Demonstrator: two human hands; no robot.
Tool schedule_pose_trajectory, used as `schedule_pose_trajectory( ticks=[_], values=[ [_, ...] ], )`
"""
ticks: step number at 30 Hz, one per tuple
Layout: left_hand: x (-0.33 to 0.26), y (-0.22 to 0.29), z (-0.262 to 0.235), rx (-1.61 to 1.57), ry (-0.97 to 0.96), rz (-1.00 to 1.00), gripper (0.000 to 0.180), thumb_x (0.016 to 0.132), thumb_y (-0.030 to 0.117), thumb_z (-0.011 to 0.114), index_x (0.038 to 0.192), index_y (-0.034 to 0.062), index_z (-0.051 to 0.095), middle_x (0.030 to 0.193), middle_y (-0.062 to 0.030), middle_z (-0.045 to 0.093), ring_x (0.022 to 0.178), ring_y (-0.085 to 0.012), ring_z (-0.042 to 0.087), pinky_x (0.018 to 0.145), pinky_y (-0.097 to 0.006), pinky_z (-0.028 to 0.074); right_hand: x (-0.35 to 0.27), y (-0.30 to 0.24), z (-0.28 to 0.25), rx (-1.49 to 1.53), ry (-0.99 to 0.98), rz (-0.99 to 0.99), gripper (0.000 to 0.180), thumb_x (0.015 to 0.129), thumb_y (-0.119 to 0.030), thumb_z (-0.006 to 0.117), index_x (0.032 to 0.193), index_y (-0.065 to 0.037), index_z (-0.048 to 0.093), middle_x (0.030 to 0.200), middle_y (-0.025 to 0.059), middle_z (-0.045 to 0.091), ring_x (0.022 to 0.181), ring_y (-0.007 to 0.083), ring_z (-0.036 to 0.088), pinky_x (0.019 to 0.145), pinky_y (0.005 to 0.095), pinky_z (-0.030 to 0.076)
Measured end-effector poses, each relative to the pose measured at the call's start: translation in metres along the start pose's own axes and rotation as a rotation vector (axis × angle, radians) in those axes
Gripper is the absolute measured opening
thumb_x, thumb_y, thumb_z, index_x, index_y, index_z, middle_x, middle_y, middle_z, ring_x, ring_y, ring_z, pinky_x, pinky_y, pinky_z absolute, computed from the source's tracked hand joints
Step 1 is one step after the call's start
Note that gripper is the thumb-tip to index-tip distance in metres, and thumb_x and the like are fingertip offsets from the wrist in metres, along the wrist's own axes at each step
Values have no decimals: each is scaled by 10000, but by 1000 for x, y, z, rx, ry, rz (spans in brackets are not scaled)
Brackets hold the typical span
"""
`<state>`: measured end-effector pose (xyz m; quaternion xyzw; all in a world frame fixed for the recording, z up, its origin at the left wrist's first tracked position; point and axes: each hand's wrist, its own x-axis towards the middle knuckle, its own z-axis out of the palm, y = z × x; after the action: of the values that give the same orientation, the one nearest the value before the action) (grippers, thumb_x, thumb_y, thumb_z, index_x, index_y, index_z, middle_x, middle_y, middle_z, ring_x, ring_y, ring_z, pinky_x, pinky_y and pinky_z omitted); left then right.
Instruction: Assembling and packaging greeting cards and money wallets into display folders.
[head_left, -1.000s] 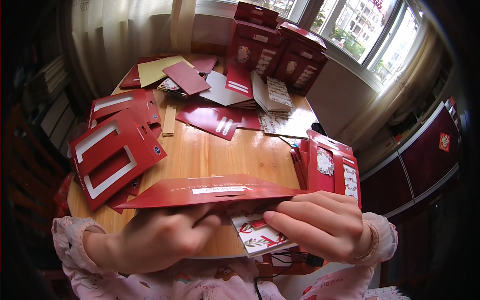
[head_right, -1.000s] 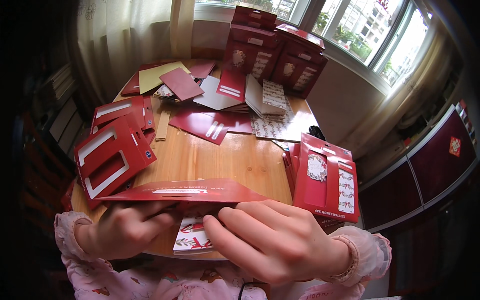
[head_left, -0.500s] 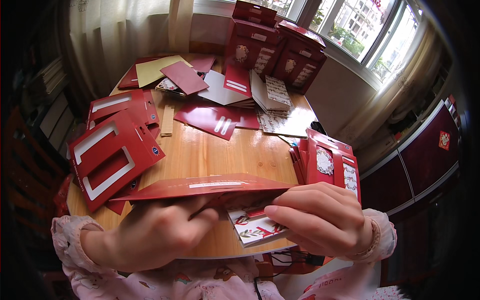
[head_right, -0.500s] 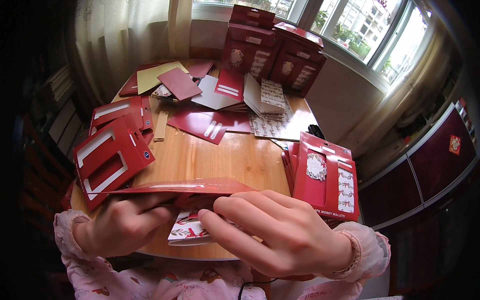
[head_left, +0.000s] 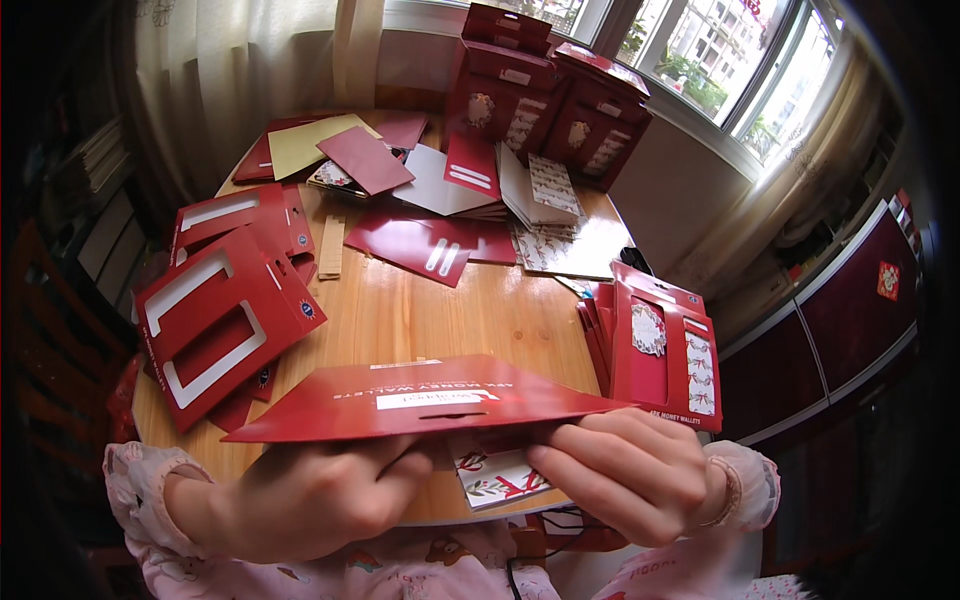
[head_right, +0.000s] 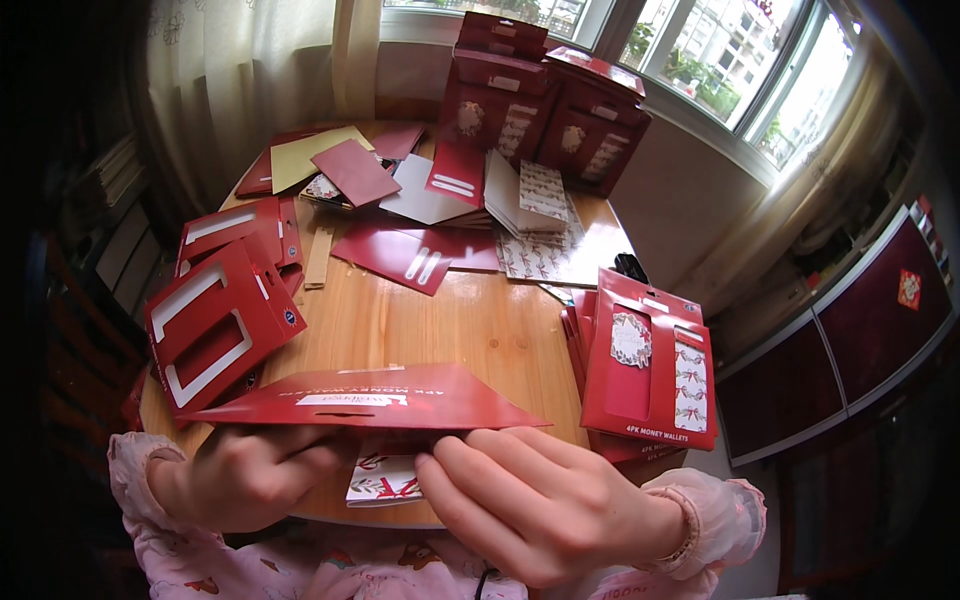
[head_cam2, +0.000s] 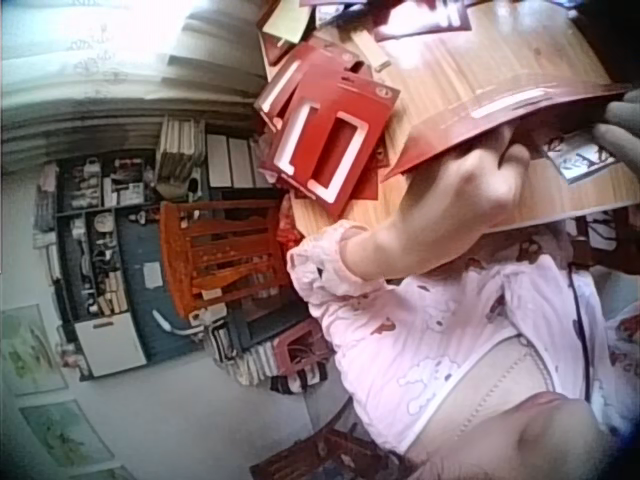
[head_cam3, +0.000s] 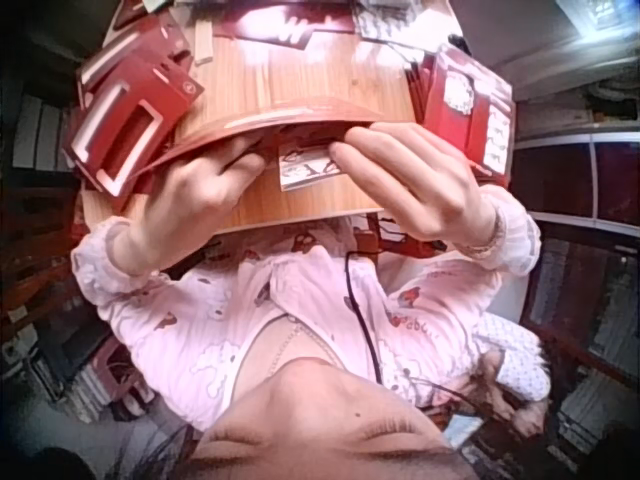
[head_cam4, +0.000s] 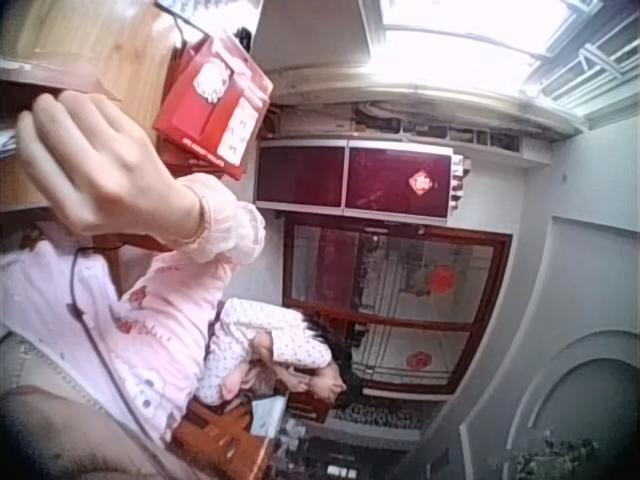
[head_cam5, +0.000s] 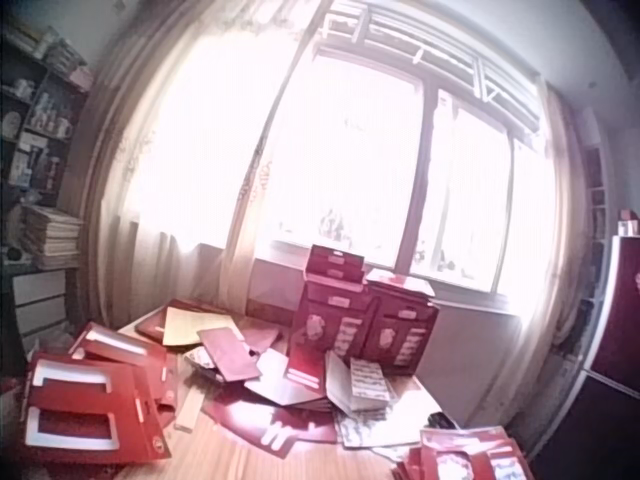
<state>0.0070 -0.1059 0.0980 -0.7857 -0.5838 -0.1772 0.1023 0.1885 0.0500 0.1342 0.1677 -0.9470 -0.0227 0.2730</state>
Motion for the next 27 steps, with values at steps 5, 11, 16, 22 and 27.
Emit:
schedule_pose_trajectory(
  ticks=[5,11,16,22,27],
  values=[
    [-1,5,0,84,3,14,304,633,57,565,933,38,611,954,-92,596,858,-247,598,744,-330,488,-4,-2,2,-1,11,35,322,570,-68,605,866,58,608,754,116,588,593,198,576,512,272,479],
    [-8,12,2,209,-30,59,311,642,121,578,946,70,619,949,-68,602,819,-204,610,724,-343,493,-1,-13,-4,-8,-53,68,311,575,-78,621,859,48,626,792,128,593,608,198,582,550,281,491],
    [-13,22,2,348,-78,141,280,649,182,580,910,99,636,875,-45,621,777,-166,611,670,-300,496,-6,-27,-12,-8,-110,10,314,563,-95,608,837,57,624,810,138,583,661,224,586,585,287,492],
    [-12,24,1,343,-45,159,278,644,179,575,902,98,639,859,-42,621,772,-166,611,657,-300,497,-9,-35,-6,-102,-55,-8,252,568,-83,604,764,74,627,722,154,568,613,239,580,550,290,493],
    [-12,24,1,339,-34,148,276,641,177,571,895,97,641,846,-40,622,767,-166,611,647,-301,498,-8,-37,-1,-30,-208,183,130,577,-77,600,644,34,611,583,115,529,522,219,552,492,300,464]
  ],
)
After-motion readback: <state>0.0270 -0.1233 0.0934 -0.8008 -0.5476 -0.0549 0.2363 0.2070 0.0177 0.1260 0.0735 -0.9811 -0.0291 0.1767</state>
